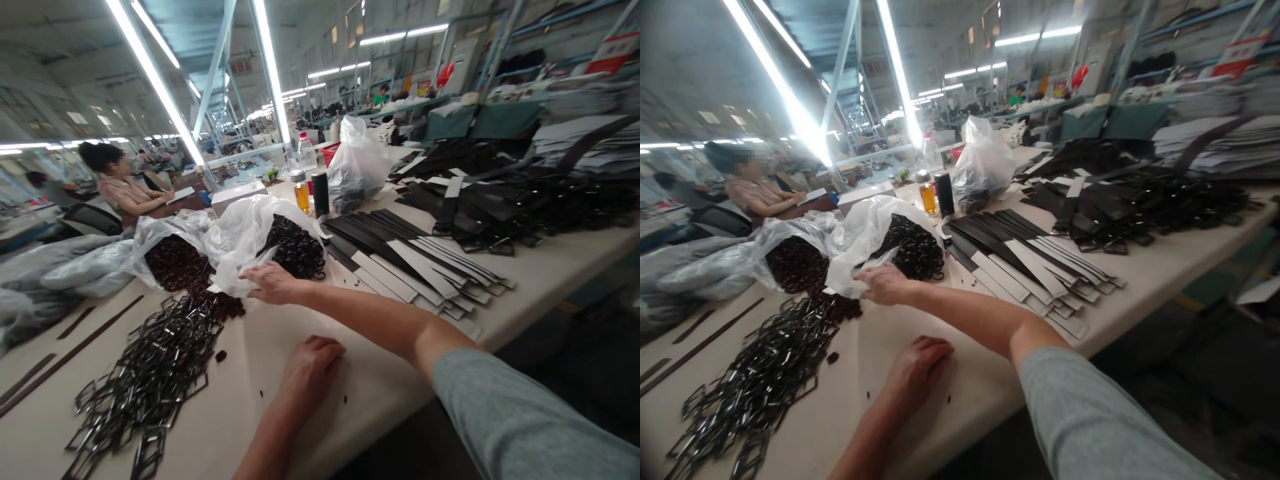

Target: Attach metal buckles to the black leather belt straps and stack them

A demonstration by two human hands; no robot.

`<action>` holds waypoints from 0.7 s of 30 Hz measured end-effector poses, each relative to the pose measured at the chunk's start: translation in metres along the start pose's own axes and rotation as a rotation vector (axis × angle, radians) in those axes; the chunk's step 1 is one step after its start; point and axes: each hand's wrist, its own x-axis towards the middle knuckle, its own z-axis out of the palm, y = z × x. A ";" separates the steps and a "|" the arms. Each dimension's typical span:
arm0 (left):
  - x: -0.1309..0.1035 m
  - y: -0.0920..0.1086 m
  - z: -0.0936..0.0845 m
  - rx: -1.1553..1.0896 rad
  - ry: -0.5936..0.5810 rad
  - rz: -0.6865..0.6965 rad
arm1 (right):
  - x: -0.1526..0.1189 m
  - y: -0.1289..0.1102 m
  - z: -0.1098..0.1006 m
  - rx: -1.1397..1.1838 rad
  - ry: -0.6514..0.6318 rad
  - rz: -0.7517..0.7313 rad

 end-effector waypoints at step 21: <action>-0.005 0.007 -0.010 0.221 0.288 0.162 | -0.197 0.177 -0.118 -0.418 0.108 0.641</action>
